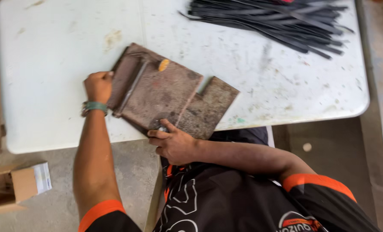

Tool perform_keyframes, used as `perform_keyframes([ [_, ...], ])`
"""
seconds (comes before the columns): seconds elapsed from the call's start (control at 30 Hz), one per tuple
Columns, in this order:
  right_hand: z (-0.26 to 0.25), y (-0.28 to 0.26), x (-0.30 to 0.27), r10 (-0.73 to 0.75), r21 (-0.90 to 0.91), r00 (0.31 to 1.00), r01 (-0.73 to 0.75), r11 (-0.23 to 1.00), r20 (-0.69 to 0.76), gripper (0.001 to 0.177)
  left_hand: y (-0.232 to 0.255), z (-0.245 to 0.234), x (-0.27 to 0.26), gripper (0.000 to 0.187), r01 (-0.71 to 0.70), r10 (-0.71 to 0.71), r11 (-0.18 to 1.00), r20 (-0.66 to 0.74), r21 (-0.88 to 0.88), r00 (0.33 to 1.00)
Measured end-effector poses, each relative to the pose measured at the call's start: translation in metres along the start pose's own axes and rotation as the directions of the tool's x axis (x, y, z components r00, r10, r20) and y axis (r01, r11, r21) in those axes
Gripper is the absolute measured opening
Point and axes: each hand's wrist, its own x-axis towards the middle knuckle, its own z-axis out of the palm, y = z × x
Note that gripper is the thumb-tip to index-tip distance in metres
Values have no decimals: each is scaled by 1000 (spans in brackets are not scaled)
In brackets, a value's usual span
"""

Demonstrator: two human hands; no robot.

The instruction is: The person repeatedly rubs black rods against a wooden plank to sharpen or smooth their edges. The person then uses a hammer and a small metal tool on a stone block, and finally places several rods into a small container.

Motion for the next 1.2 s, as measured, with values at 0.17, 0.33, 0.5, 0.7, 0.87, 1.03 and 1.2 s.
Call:
perform_keyframes([
  [0.17,10,13,-18,-1,85,996,9,996,-94,28,29,-20,-3,16,104,-105,994,26,43,994],
  [0.33,-3,35,-70,-36,104,979,57,993,-201,30,66,-27,-19,20,137,-145,986,82,94,986],
  [0.5,-26,63,-129,-1,49,984,9,999,-175,24,104,-20,-45,25,138,-146,986,82,97,986],
  [0.7,-38,69,-190,91,147,980,-65,987,-175,17,132,-10,-86,32,70,-84,991,123,114,989],
  [0.87,-56,57,-208,270,289,945,-210,934,-186,13,138,-31,-114,46,82,-75,996,279,-15,957],
  [1.03,-59,45,-207,665,338,618,-573,746,-419,33,126,-22,-21,32,150,-85,847,148,-509,985],
  [1.2,-49,39,-207,776,233,464,-773,591,-428,62,136,42,34,31,92,17,702,145,-706,989],
])
